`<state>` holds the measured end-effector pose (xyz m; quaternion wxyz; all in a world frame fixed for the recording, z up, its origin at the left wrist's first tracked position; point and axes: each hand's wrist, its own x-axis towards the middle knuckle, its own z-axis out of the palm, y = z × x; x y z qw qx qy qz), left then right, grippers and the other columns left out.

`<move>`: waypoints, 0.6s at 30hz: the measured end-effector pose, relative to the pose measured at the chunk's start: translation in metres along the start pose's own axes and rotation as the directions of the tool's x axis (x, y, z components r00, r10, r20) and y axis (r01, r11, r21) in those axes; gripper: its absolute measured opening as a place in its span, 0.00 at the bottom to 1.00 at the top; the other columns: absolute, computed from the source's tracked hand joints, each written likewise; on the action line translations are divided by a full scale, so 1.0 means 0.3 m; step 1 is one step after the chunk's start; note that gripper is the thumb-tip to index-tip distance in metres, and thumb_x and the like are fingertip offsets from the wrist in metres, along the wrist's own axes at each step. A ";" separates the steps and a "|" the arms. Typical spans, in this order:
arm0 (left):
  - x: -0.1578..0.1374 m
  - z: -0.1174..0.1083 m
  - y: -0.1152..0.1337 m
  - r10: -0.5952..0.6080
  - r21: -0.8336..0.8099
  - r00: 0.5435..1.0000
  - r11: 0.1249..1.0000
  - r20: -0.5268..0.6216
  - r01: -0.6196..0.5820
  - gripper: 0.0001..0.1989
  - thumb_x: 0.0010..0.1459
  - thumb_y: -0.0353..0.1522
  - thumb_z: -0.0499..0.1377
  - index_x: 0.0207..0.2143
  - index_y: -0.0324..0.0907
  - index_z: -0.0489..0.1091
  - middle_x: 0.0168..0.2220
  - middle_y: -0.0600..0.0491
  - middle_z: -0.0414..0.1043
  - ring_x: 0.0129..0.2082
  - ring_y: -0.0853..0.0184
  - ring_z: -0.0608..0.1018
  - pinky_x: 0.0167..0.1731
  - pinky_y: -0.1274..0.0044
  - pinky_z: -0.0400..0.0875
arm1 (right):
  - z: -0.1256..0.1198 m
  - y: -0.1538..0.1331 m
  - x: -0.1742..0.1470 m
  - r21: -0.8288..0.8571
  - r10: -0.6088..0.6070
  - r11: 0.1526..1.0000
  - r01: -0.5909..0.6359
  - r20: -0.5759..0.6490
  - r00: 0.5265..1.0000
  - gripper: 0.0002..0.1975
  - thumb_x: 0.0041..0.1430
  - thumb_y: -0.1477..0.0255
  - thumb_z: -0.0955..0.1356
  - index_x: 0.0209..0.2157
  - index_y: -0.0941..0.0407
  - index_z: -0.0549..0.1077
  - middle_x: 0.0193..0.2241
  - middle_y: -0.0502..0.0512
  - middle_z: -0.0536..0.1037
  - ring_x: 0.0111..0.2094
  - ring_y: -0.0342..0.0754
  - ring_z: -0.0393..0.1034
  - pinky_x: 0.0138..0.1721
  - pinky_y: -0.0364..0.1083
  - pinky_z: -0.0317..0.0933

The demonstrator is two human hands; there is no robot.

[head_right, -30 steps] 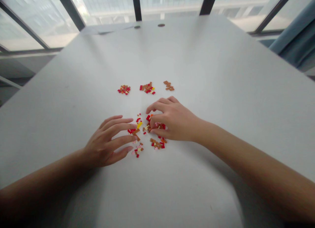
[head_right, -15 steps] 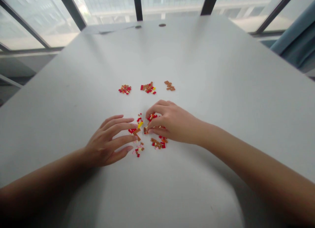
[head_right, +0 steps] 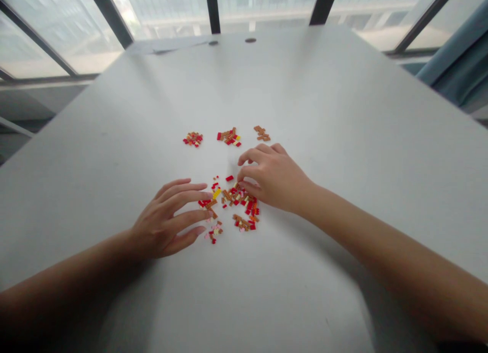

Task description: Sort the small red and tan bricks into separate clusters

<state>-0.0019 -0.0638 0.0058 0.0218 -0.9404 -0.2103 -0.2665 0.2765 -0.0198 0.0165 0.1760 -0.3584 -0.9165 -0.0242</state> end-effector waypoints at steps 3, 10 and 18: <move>0.002 -0.001 0.000 0.006 0.001 1.000 1.000 -0.003 -0.006 0.07 0.63 0.31 0.59 0.43 0.42 0.73 0.50 0.45 0.76 0.56 0.58 0.75 0.59 0.61 0.69 | 0.001 -0.015 0.004 0.010 0.015 1.000 -0.015 -0.014 1.000 0.07 0.63 0.68 0.68 0.38 0.50 0.80 0.44 0.57 0.81 0.43 0.55 0.72 0.44 0.54 0.56; 0.002 -0.001 0.000 0.006 0.010 1.000 1.000 -0.007 -0.005 0.07 0.63 0.31 0.58 0.43 0.42 0.73 0.50 0.45 0.76 0.56 0.58 0.75 0.59 0.61 0.69 | 0.037 -0.035 0.015 0.005 -0.002 1.000 0.002 0.000 1.000 0.11 0.67 0.72 0.65 0.45 0.51 0.78 0.45 0.55 0.82 0.44 0.52 0.73 0.44 0.52 0.55; -0.001 0.001 -0.001 0.010 0.009 1.000 1.000 -0.010 -0.010 0.07 0.64 0.31 0.58 0.43 0.42 0.73 0.50 0.45 0.76 0.55 0.58 0.76 0.58 0.61 0.70 | 0.011 -0.025 0.025 0.141 0.108 0.983 -0.121 0.096 0.989 0.04 0.63 0.71 0.69 0.36 0.53 0.78 0.38 0.53 0.83 0.40 0.52 0.75 0.43 0.51 0.56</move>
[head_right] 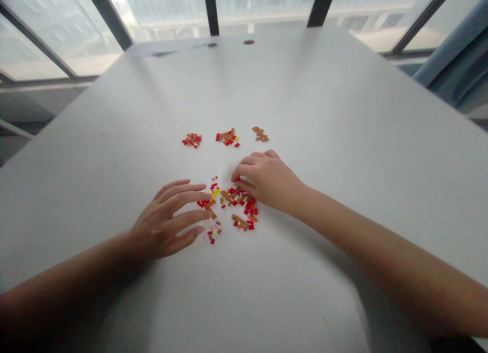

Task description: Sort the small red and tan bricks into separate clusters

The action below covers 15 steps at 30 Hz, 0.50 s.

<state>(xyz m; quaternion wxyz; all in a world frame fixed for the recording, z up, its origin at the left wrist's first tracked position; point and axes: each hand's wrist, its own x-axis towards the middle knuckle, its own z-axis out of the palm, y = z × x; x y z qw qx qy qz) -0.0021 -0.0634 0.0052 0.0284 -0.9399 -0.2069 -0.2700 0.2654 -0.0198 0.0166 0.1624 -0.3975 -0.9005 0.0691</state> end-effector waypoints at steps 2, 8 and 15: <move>0.000 -0.001 0.001 0.001 -0.001 1.000 1.000 -0.005 -0.001 0.07 0.64 0.31 0.58 0.43 0.42 0.74 0.50 0.44 0.76 0.55 0.58 0.76 0.58 0.60 0.70 | -0.002 -0.002 0.003 0.061 0.014 0.998 -0.016 0.031 0.999 0.03 0.62 0.71 0.70 0.34 0.53 0.78 0.36 0.52 0.83 0.39 0.51 0.75 0.43 0.51 0.57; -0.003 -0.001 0.001 0.000 -0.001 1.000 1.000 -0.006 0.000 0.07 0.64 0.31 0.58 0.43 0.42 0.73 0.50 0.44 0.76 0.55 0.58 0.76 0.58 0.60 0.70 | -0.012 0.000 0.006 0.234 0.054 0.971 -0.052 -0.003 0.999 0.05 0.61 0.72 0.68 0.34 0.53 0.77 0.32 0.51 0.82 0.32 0.47 0.75 0.40 0.48 0.64; -0.011 0.000 0.003 0.001 -0.009 1.000 1.000 -0.001 -0.001 0.07 0.64 0.31 0.58 0.43 0.42 0.73 0.50 0.45 0.76 0.55 0.58 0.76 0.58 0.60 0.69 | -0.028 0.109 -0.008 0.130 0.246 0.966 -0.224 -0.201 0.948 0.07 0.60 0.69 0.66 0.34 0.50 0.78 0.35 0.54 0.82 0.34 0.51 0.76 0.39 0.52 0.69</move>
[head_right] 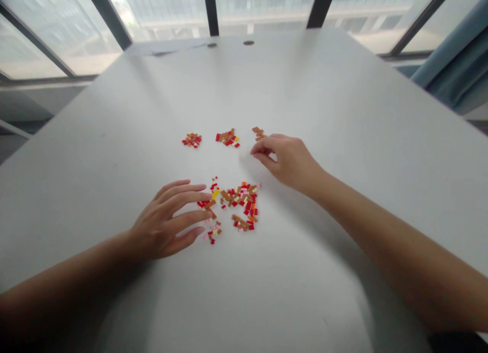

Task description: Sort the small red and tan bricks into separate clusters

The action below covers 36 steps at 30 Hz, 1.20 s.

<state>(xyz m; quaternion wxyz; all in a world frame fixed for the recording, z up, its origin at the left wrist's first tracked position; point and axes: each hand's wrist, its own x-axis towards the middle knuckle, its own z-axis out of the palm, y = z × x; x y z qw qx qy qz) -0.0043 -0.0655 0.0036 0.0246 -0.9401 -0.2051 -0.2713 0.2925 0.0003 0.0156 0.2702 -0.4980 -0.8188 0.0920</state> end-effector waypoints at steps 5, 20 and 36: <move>-0.003 -0.004 0.001 -0.002 -0.002 1.000 1.000 -0.001 0.002 0.07 0.64 0.31 0.58 0.43 0.43 0.73 0.50 0.45 0.76 0.55 0.58 0.75 0.58 0.61 0.69 | 0.017 0.074 0.001 -0.143 0.014 0.989 -0.020 -0.042 0.999 0.11 0.60 0.72 0.65 0.36 0.51 0.80 0.39 0.58 0.81 0.38 0.53 0.76 0.42 0.55 0.70; -0.004 -0.006 -0.004 0.005 -0.003 1.000 1.000 0.002 -0.005 0.07 0.63 0.30 0.58 0.43 0.41 0.74 0.50 0.43 0.76 0.55 0.56 0.76 0.57 0.59 0.70 | 0.045 0.105 0.003 -0.189 0.089 0.974 -0.126 -0.190 0.978 0.15 0.60 0.72 0.63 0.40 0.49 0.81 0.45 0.57 0.79 0.47 0.56 0.74 0.51 0.57 0.67; -0.005 -0.007 -0.004 0.004 -0.002 1.000 1.000 0.007 -0.004 0.08 0.62 0.30 0.59 0.44 0.42 0.74 0.50 0.44 0.76 0.55 0.58 0.75 0.59 0.61 0.69 | 0.041 0.109 -0.004 -0.333 0.126 0.926 -0.175 -0.163 0.979 0.19 0.59 0.78 0.61 0.39 0.50 0.82 0.53 0.62 0.75 0.49 0.59 0.70 0.49 0.63 0.61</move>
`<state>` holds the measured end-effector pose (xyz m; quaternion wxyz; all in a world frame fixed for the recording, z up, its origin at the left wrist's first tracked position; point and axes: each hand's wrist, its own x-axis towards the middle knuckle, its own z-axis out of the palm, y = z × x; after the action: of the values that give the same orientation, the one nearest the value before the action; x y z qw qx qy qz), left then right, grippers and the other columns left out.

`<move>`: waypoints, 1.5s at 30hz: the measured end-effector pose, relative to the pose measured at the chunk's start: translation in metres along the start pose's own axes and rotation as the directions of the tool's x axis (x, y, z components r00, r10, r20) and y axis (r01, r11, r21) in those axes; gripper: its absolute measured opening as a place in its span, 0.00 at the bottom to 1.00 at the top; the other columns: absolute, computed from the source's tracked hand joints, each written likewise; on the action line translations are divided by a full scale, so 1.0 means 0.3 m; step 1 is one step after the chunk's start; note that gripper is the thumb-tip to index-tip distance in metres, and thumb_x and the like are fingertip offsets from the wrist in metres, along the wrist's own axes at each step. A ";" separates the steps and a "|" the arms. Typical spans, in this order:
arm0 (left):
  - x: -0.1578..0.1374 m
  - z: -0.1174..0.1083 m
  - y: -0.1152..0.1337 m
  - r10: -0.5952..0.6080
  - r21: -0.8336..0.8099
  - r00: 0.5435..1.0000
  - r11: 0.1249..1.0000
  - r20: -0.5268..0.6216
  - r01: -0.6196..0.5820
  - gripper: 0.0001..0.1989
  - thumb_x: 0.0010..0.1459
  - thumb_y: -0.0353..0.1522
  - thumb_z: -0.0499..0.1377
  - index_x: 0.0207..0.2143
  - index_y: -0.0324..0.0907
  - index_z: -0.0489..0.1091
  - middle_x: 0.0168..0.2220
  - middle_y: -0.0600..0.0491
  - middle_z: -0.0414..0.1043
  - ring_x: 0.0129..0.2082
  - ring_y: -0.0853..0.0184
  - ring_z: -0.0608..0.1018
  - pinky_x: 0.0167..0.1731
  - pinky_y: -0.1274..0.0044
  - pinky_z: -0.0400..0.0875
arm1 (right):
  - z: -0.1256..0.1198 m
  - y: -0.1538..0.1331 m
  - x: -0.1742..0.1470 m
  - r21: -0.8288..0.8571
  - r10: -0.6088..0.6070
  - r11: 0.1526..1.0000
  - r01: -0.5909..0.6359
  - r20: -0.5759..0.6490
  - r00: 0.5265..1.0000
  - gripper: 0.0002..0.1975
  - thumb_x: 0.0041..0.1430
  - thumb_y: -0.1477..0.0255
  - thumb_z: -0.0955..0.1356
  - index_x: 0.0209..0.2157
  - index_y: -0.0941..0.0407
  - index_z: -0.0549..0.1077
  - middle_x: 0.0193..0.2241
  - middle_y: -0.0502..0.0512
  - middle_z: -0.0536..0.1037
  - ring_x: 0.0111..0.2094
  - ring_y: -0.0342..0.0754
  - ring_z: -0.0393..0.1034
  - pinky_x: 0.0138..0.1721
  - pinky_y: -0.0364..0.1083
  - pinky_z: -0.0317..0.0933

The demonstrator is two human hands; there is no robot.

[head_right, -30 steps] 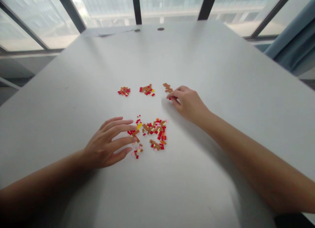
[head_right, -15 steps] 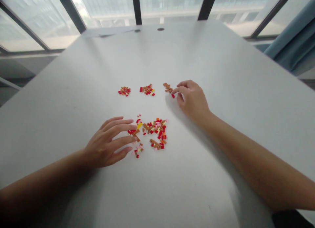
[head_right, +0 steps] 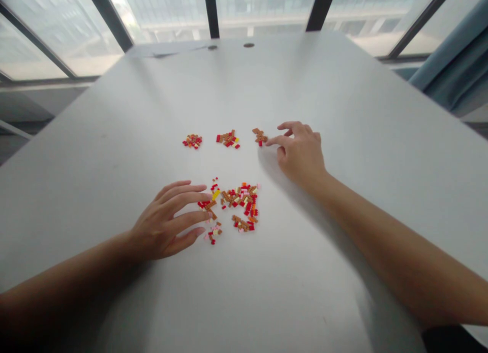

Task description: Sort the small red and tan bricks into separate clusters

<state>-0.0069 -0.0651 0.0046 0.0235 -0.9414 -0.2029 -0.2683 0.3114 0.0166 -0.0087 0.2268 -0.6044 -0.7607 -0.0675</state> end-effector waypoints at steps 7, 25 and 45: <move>0.002 0.002 0.001 -0.001 0.006 1.000 1.000 -0.006 0.002 0.08 0.63 0.30 0.58 0.44 0.42 0.73 0.50 0.45 0.76 0.56 0.59 0.75 0.59 0.61 0.69 | -0.002 -0.007 -0.007 0.006 -0.042 0.999 0.042 0.037 0.998 0.19 0.57 0.79 0.62 0.41 0.50 0.81 0.56 0.62 0.72 0.51 0.64 0.68 0.46 0.65 0.62; 0.005 0.000 0.004 -0.004 0.014 1.000 1.000 0.003 0.004 0.07 0.62 0.30 0.59 0.43 0.43 0.73 0.50 0.45 0.76 0.56 0.59 0.75 0.59 0.61 0.69 | 0.018 0.019 -0.015 -0.008 -0.094 0.996 0.094 0.038 0.995 0.19 0.58 0.75 0.63 0.47 0.48 0.78 0.57 0.63 0.70 0.53 0.65 0.66 0.46 0.66 0.62; -0.003 0.006 0.007 -0.006 0.004 1.000 1.000 0.002 0.006 0.08 0.62 0.30 0.59 0.44 0.42 0.73 0.50 0.45 0.76 0.56 0.59 0.75 0.59 0.61 0.69 | -0.060 -0.055 -0.002 0.262 -0.195 0.951 0.165 0.091 0.977 0.11 0.58 0.72 0.65 0.35 0.47 0.80 0.47 0.54 0.80 0.49 0.55 0.74 0.53 0.60 0.65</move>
<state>-0.0060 -0.0670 0.0028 0.0242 -0.9410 -0.2064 -0.2673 0.3004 0.0050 0.0098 0.2503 -0.5015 -0.8269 0.0450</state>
